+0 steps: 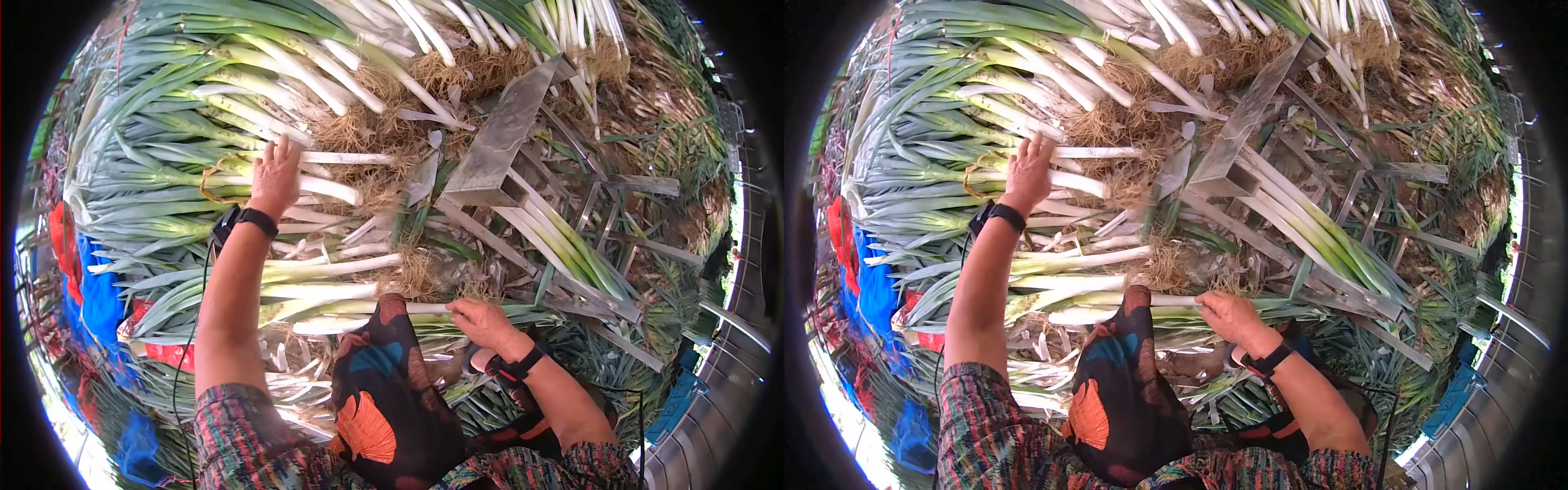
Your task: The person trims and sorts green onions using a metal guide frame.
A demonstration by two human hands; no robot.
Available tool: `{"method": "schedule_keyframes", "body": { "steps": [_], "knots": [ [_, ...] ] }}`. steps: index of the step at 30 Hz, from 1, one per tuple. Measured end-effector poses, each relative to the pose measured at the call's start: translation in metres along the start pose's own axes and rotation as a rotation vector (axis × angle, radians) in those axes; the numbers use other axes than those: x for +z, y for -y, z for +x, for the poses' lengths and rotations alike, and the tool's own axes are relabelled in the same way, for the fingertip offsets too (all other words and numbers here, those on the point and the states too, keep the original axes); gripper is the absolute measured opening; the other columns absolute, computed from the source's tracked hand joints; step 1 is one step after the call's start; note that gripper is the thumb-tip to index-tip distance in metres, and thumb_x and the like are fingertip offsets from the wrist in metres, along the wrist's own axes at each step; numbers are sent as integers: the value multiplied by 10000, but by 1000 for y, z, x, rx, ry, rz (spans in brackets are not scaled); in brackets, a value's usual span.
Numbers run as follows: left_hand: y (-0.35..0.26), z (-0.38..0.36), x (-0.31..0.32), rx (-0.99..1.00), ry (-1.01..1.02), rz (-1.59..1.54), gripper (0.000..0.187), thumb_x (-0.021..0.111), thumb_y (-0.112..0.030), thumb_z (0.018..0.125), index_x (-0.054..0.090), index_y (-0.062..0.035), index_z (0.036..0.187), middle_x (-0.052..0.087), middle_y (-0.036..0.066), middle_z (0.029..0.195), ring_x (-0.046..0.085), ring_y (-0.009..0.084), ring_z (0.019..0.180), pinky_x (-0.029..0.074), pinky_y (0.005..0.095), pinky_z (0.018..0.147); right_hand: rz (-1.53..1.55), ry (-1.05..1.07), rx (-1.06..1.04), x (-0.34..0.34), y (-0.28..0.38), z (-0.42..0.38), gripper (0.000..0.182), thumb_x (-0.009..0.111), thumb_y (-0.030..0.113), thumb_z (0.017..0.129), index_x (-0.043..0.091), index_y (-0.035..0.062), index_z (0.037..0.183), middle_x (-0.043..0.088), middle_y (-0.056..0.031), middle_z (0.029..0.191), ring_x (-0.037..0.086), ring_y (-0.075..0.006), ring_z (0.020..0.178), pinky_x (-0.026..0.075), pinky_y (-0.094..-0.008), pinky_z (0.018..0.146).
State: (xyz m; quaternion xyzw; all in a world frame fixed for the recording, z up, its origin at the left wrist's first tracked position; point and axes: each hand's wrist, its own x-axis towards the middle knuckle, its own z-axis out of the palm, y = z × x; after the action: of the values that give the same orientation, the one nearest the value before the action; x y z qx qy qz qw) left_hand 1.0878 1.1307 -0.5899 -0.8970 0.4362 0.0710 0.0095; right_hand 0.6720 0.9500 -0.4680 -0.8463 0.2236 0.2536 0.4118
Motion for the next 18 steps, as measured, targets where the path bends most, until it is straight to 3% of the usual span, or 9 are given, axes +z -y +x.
{"method": "schedule_keyframes", "body": {
  "steps": [2,4,6,8,11,15,18],
  "knots": [
    [-4,-12,19,-8,-31,77,556,595,-48,768,485,-87,1311,490,160,1371,470,373,1235,394,542,970,-9,-7,-1,-3,-2,-3,231,588,230,910,634,99,1095,666,-125,1010,646,-356,911,521,-432,780],
    [-6,-42,12,56,-134,-3,414,607,-54,734,544,-98,1141,555,106,1086,505,332,1098,411,492,839,14,-17,13,-7,-2,-4,229,586,227,914,633,93,1094,665,-123,1014,646,-352,912,521,-428,779],
    [-9,-86,11,83,-137,-25,302,606,-63,710,582,-109,1007,561,80,995,509,306,1055,394,471,883,59,-17,53,-12,0,-9,227,583,224,918,633,87,1092,665,-121,1020,647,-349,916,522,-423,775],
    [-7,-129,14,79,-256,48,310,622,-103,719,597,-145,1026,573,57,1080,521,285,1096,369,473,969,95,-16,80,-9,-5,-10,228,590,216,918,636,82,1097,662,-126,1030,651,-339,929,525,-406,785],
    [-1,-146,7,39,-250,-6,319,680,-215,705,620,-167,1014,574,39,1116,536,258,1075,367,468,962,137,-12,97,-6,-9,-11,232,599,210,914,639,82,1103,660,-128,1040,653,-332,935,526,-398,797],
    [-1,-130,-3,96,-161,-46,429,620,-77,696,618,-154,1118,562,62,1090,513,282,1025,381,459,910,99,-2,64,-5,-12,-10,233,605,201,906,640,82,1104,657,-129,1050,651,-333,934,525,-399,801],
    [-3,-127,-3,112,-166,-17,428,626,-89,692,613,-146,1116,547,59,1088,504,281,1005,380,451,892,75,-17,34,-8,-14,-15,231,603,201,903,642,87,1100,658,-127,1039,649,-339,925,524,-405,790]
  ]
}}
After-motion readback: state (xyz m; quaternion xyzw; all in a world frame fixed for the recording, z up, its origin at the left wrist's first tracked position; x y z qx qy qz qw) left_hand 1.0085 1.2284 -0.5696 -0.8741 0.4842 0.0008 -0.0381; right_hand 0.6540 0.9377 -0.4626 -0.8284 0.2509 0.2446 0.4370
